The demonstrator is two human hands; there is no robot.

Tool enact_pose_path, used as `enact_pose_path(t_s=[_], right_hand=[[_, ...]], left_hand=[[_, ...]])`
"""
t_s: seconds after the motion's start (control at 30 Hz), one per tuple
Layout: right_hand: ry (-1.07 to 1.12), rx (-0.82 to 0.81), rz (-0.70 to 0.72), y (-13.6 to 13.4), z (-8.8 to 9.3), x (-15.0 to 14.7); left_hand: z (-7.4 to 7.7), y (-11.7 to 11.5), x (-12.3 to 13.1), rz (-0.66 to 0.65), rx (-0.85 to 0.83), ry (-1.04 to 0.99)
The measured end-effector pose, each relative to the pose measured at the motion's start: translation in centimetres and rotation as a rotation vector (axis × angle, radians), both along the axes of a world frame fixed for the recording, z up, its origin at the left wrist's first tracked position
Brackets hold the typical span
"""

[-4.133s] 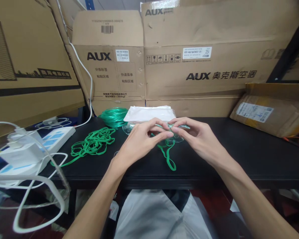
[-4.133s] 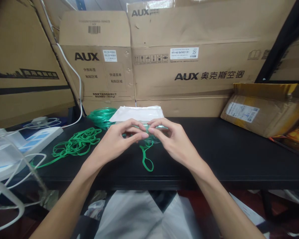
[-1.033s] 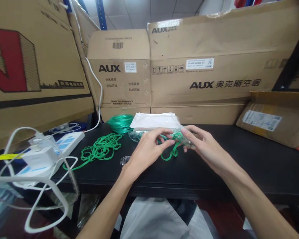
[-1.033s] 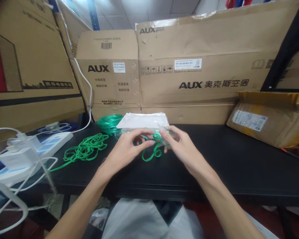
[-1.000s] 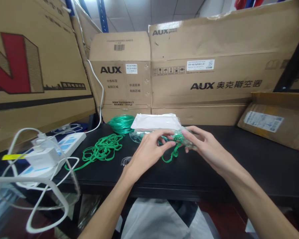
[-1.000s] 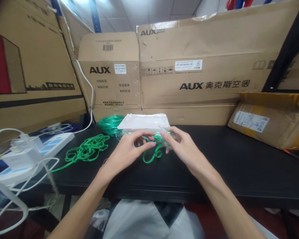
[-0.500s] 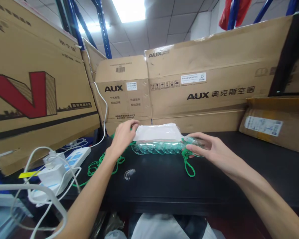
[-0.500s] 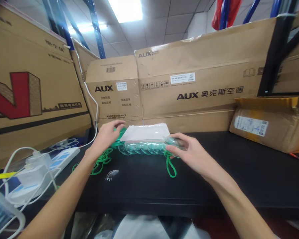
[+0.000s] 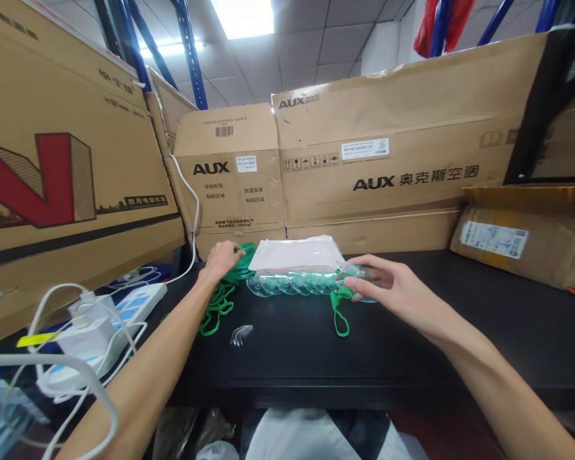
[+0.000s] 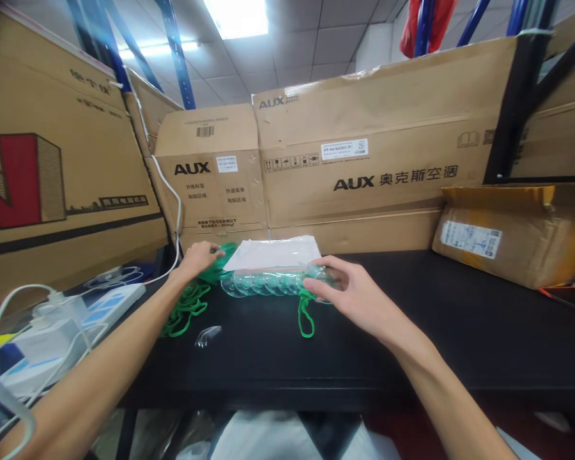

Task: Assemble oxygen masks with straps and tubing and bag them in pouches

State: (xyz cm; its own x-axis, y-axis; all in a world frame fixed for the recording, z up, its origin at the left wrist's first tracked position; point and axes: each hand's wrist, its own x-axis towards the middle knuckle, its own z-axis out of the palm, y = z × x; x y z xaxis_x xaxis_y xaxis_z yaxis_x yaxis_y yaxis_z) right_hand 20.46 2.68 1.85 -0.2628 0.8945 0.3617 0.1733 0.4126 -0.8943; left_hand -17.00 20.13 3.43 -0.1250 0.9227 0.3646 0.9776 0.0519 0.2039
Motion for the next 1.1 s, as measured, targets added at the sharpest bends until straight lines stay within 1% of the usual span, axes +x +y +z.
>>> enact_pose_path(t_s=[0.13,0.3,0.43,0.53,0.63,0.7,0.77,0.83,0.93,1.0,1.1], right_hand=[[-0.014,0.0,0.012,0.2,-0.2,0.1],[-0.009,0.018,0.029,0.4,-0.5,0.2],[-0.03,0.025,0.01,0.4,-0.6,0.2],[-0.028,0.033,0.013,0.4,-0.5,0.3],[-0.029,0.043,0.011,0.3,-0.4,0.3],[-0.031,0.044,0.001,0.2,-0.1,0.3],[-0.023,0.039,-0.016,0.1,0.1,0.5],[-0.005,0.042,-0.05,0.0,0.4,0.9],[0.014,0.069,-0.112,-0.2,0.9,1.9],[0.026,0.088,-0.154,-0.3,1.2,2.7],[0.044,0.12,-0.197,-0.4,1.4,3.8]], left_hand=[[0.3,0.2,-1.0,0.01,0.107,-0.102],[0.8,-0.2,-1.7,0.01,0.271,-0.275],[1.9,-1.2,-1.9,0.012,0.465,-0.412],[3.4,-2.7,-1.3,-0.037,0.589,-0.496],[5.1,-5.0,0.1,-0.118,0.666,-0.543],[6.0,-6.8,1.6,-0.201,0.689,-0.561],[6.4,-8.8,3.5,-0.326,0.68,-0.582],[6.3,-10.9,5.4,-0.429,0.638,-0.556],[5.1,-13.8,8.1,-0.531,0.489,-0.546],[3.9,-15.6,9.6,-0.563,0.392,-0.513],[1.2,-17.8,11.0,-0.578,0.303,-0.424]])
